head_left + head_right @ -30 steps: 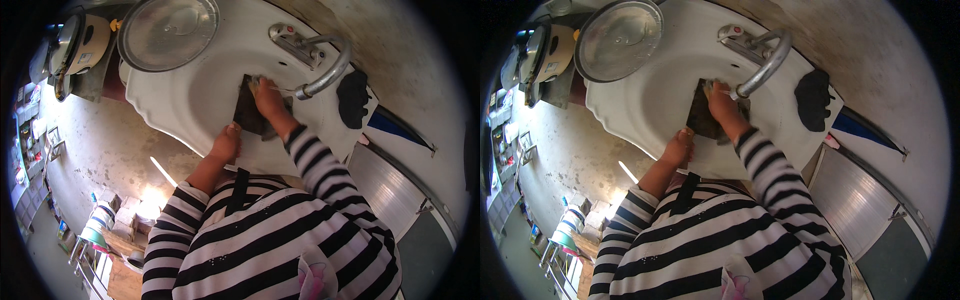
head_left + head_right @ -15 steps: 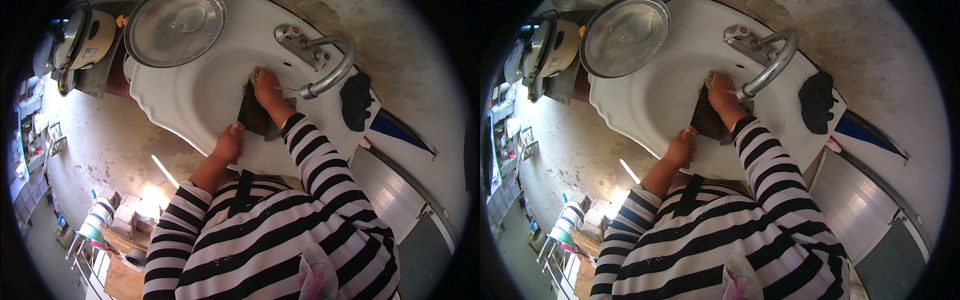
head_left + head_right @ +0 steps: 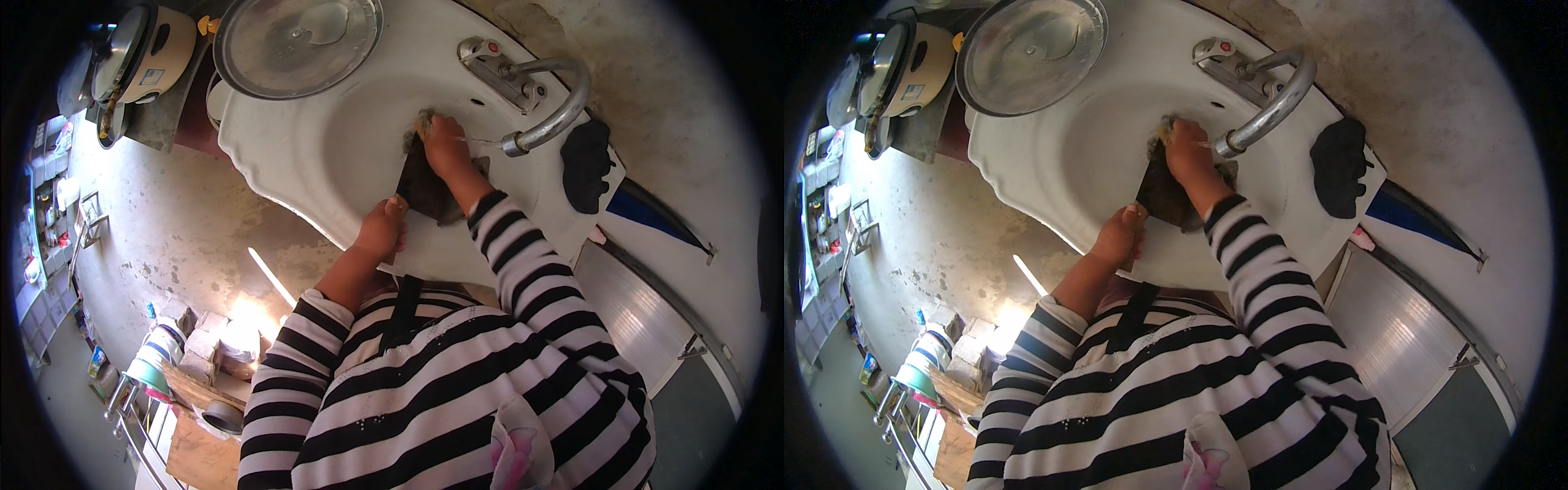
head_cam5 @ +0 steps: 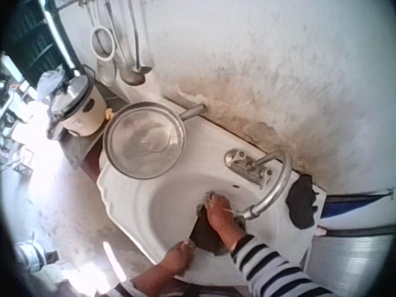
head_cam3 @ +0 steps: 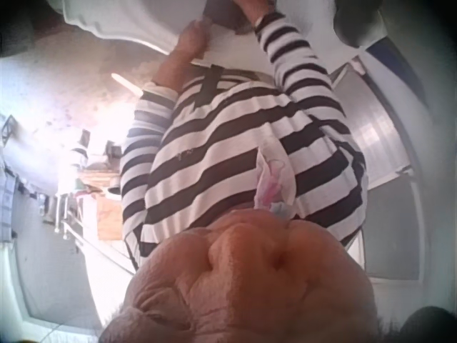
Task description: The person scrubs a metal cleaver with a sponge under running water, then scrubs a round metal pot lid with the same sponge. The person rinses both items and places them aside.
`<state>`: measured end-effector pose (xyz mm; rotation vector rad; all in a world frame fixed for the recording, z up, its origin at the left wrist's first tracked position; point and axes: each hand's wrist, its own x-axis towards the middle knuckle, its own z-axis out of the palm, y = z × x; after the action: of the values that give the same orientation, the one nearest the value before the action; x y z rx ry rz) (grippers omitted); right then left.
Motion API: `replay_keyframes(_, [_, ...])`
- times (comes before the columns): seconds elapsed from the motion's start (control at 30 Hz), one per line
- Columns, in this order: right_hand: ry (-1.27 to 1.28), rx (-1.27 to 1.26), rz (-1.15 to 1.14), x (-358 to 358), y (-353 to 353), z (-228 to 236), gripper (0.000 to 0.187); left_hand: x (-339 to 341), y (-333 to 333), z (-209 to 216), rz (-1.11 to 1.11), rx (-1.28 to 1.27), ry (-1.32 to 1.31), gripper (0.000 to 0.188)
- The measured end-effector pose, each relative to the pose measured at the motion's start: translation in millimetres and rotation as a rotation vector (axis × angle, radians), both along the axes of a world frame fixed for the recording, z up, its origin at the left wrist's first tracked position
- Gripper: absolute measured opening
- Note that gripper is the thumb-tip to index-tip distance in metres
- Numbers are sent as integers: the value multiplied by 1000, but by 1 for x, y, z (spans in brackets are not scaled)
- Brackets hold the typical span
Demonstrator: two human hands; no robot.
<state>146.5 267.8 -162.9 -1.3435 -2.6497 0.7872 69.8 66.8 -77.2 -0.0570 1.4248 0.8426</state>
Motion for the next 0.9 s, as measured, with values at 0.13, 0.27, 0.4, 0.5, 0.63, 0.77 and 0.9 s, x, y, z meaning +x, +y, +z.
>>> replay_keyframes(0.13, [180, -100, 162, 70, -82, 53, 26, -1, 0, -2, -70, 56, 38, 46])
replay_keyframes(0.27, [218, -190, 192, 66, -95, 73, 22, -3, 1, -2, -92, 77, 83, 47])
replay_keyframes(0.4, [64, -48, -61, 14, -37, 53, 14, -1, 0, -3, -43, 71, 118, 46])
replay_keyframes(0.5, [80, -78, -27, 14, -39, 62, 14, 1, 2, -4, 38, 24, 110, 49])
replay_keyframes(0.63, [230, -184, 71, 49, -104, 88, 17, 2, 2, -5, -42, 27, 160, 50])
replay_keyframes(0.77, [276, -203, 82, 56, -122, 82, 24, -2, 3, -5, -60, -13, 136, 48])
replay_keyframes(0.9, [134, -219, 176, 73, -97, 98, 24, -2, 1, -3, -88, 10, 126, 48])
